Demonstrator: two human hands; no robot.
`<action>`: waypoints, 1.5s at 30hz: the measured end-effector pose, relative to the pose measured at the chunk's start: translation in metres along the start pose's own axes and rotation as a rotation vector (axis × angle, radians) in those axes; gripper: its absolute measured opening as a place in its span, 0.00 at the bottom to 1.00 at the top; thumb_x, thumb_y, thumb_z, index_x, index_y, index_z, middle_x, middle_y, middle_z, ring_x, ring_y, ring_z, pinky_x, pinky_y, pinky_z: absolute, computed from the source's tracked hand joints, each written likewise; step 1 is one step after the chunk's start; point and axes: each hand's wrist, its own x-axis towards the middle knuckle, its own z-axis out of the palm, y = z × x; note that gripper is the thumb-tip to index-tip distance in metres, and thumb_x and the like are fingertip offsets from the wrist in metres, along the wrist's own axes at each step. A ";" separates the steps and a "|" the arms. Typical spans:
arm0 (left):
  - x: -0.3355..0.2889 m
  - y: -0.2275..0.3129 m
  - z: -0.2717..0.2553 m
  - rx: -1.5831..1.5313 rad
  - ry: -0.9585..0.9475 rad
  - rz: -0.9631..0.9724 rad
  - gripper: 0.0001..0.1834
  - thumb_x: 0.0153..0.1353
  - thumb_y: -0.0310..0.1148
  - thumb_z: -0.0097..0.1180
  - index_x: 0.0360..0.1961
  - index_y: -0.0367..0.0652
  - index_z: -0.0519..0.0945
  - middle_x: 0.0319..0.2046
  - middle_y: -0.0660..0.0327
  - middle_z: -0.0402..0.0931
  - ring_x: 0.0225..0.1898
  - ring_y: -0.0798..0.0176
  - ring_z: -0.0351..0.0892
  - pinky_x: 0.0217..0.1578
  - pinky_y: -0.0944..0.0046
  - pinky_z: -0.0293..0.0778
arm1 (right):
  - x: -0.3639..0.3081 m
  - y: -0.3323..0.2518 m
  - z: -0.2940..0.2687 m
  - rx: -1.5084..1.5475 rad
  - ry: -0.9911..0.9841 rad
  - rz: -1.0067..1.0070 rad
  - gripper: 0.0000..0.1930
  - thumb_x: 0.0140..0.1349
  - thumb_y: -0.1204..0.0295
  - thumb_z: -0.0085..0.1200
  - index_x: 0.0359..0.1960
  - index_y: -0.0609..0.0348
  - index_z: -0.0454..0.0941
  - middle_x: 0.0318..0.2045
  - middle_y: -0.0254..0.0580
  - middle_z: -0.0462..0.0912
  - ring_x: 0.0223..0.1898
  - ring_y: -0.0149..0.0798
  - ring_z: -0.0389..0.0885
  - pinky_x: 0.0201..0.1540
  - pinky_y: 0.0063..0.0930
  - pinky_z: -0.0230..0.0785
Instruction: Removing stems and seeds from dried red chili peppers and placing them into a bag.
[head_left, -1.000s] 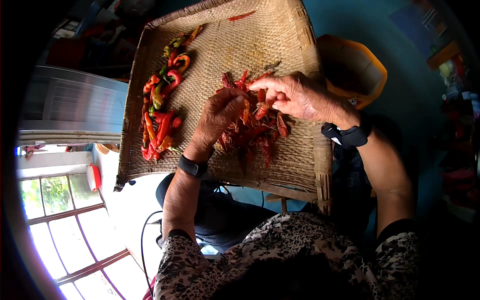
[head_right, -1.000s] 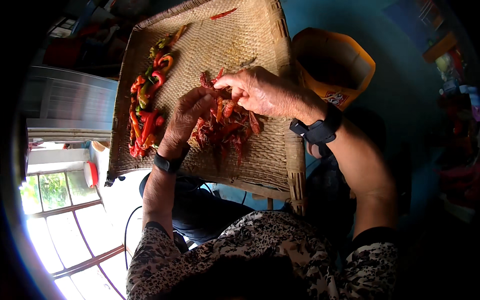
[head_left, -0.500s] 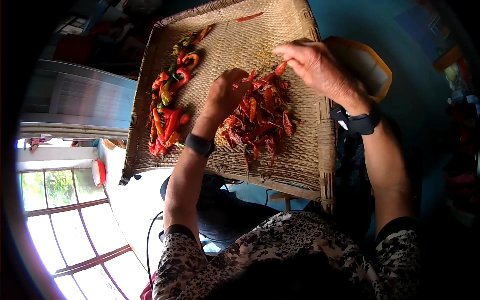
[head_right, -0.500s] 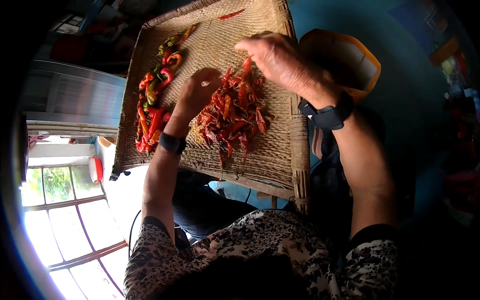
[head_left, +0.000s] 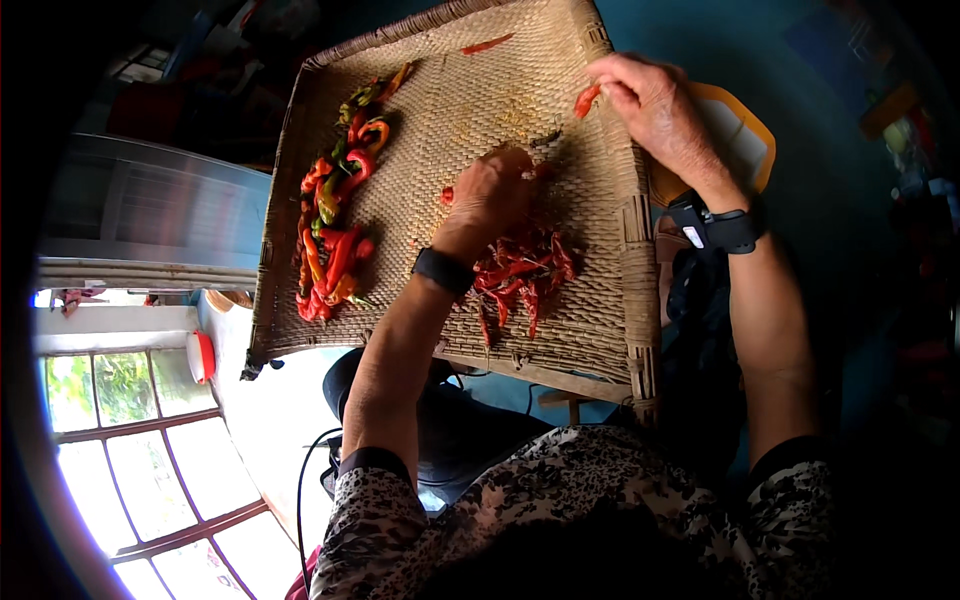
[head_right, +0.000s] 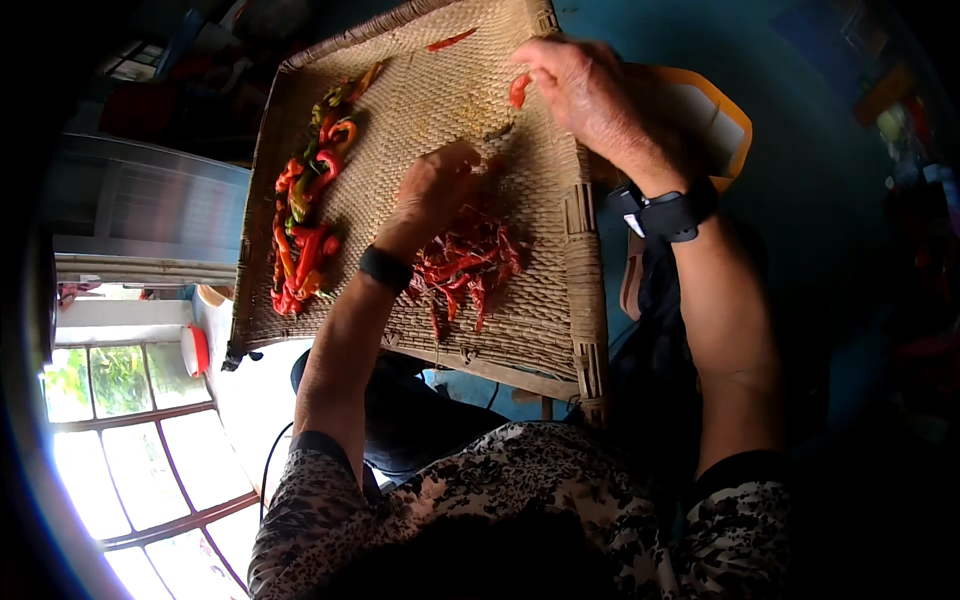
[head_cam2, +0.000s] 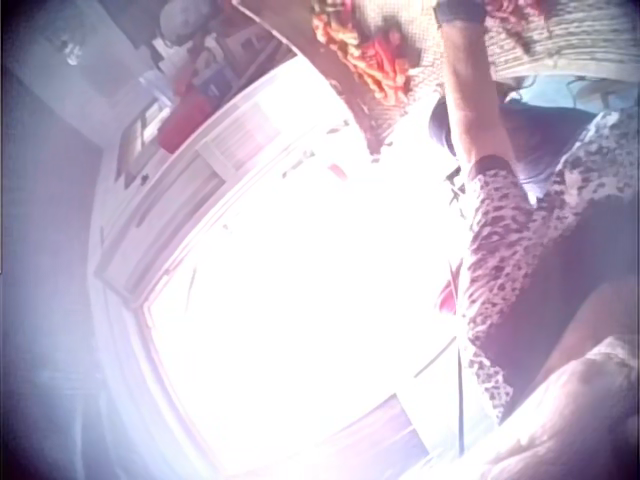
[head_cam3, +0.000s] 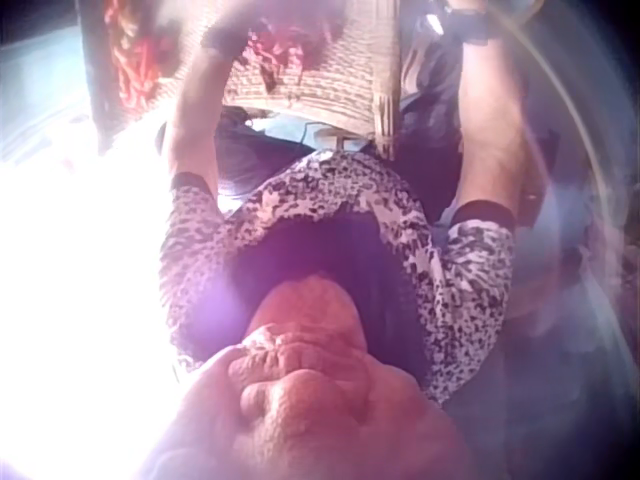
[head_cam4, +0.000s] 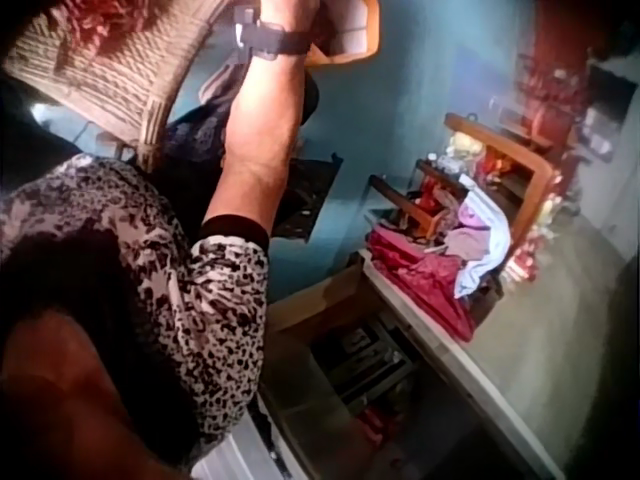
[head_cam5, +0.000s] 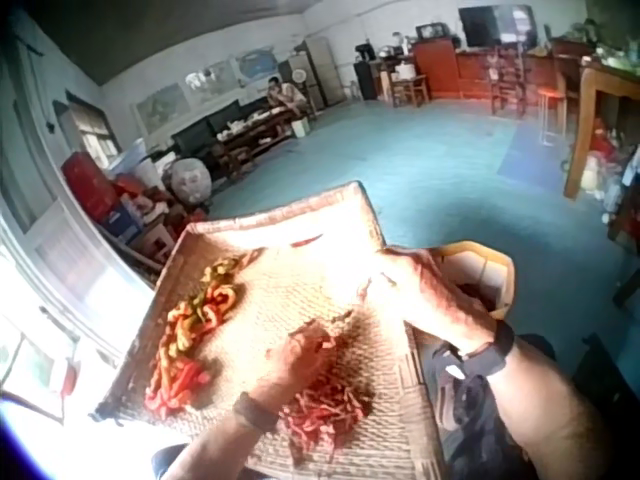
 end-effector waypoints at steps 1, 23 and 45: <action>-0.009 -0.004 -0.005 -0.044 0.101 0.057 0.09 0.55 0.28 0.56 0.38 0.42 0.77 0.32 0.57 0.80 0.31 0.60 0.80 0.33 0.62 0.75 | 0.003 -0.003 -0.006 -0.067 0.010 0.068 0.07 0.58 0.78 0.52 0.39 0.57 0.77 0.26 0.47 0.80 0.26 0.44 0.81 0.29 0.34 0.72; -0.031 -0.004 -0.036 -1.045 0.334 -0.019 0.07 0.61 0.26 0.55 0.40 0.38 0.76 0.33 0.64 0.77 0.35 0.70 0.76 0.38 0.70 0.73 | 0.001 -0.046 0.041 0.110 -0.537 0.156 0.12 0.59 0.70 0.50 0.19 0.59 0.67 0.11 0.36 0.66 0.15 0.32 0.67 0.19 0.31 0.60; -0.052 -0.050 -0.034 -0.590 0.158 -0.192 0.10 0.58 0.29 0.57 0.40 0.38 0.78 0.27 0.63 0.79 0.30 0.73 0.77 0.32 0.70 0.74 | 0.004 -0.044 0.042 0.071 -0.515 0.085 0.18 0.60 0.69 0.55 0.52 0.55 0.73 0.31 0.42 0.81 0.30 0.30 0.81 0.36 0.28 0.78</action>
